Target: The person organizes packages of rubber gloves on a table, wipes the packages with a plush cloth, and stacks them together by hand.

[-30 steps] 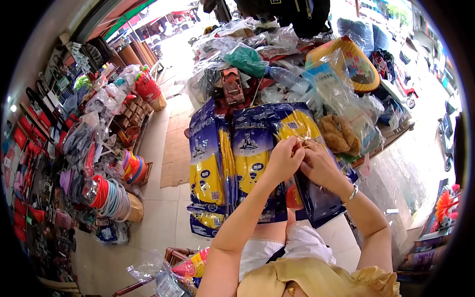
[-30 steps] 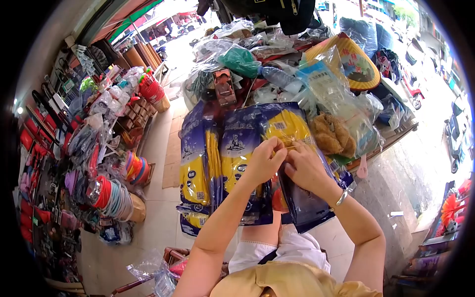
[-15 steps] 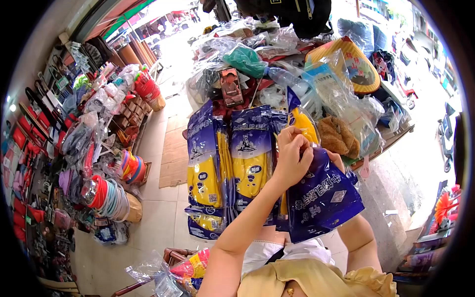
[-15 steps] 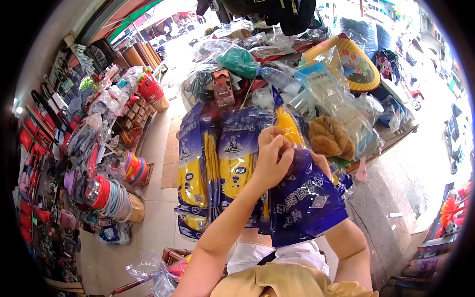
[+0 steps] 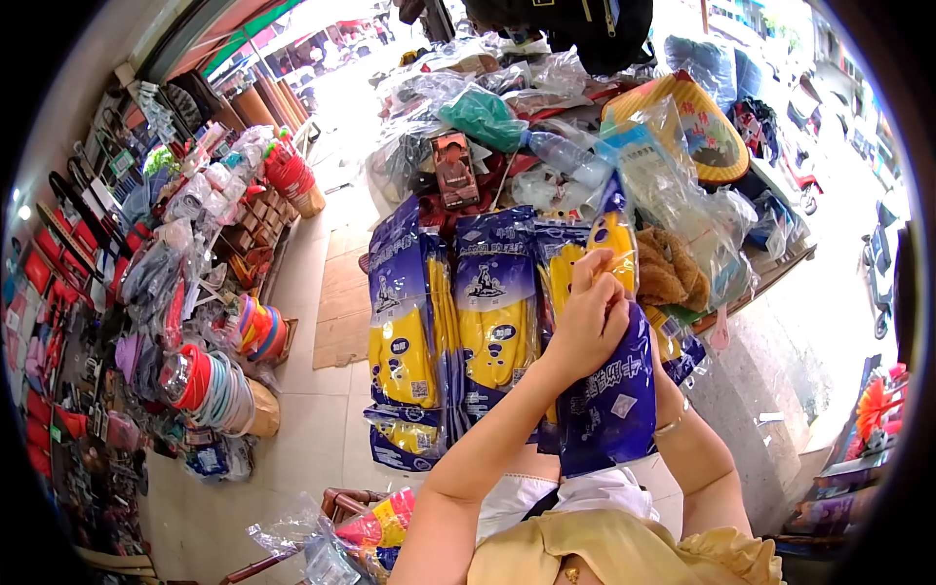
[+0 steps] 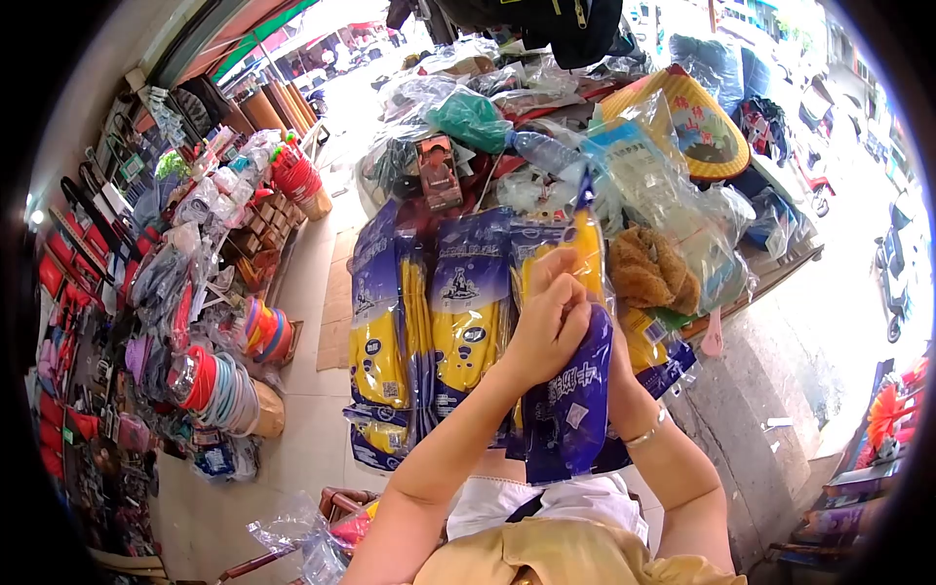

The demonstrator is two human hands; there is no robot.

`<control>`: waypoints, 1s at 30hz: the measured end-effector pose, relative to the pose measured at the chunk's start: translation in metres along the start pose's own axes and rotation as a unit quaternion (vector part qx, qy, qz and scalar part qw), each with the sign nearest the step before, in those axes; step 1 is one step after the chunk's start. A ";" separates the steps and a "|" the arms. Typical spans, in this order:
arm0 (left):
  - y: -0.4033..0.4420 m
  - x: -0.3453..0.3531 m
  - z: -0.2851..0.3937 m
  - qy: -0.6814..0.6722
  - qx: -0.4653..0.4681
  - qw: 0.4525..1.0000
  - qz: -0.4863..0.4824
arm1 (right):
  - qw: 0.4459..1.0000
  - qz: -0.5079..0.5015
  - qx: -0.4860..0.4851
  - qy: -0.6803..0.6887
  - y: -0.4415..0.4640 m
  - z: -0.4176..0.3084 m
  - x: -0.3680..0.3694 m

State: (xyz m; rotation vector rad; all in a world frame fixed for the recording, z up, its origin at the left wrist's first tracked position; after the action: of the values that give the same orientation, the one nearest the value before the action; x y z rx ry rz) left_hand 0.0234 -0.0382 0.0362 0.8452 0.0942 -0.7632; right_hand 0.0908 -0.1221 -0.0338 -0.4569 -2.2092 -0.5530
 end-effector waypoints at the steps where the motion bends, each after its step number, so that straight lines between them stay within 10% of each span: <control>1: 0.000 0.002 -0.001 -0.031 -0.015 0.999 -0.024 | 0.998 0.051 -0.003 -0.045 -0.001 0.003 0.000; 21: 0.007 -0.015 -0.011 0.214 0.020 0.975 -0.052 | 0.997 0.069 0.023 -0.013 0.010 -0.006 0.001; 30: 0.011 -0.021 -0.033 0.087 -0.047 0.994 -0.049 | 0.989 0.046 0.120 0.075 -0.022 -0.009 0.030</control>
State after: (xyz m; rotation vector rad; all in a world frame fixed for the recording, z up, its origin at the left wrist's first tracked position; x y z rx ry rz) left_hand 0.0221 0.0019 0.0283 0.8199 0.3268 -0.7693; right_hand 0.0670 -0.1410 -0.0109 -0.3755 -2.0657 -0.2583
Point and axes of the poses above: each hand's wrist, its own y-axis towards the middle knuckle, its own x-axis out of the palm, z = x × y, the point moved 3 cm from there along y, towards the middle knuckle, and after that the axes turned 7 degrees about -x, right-handed, at the moved point
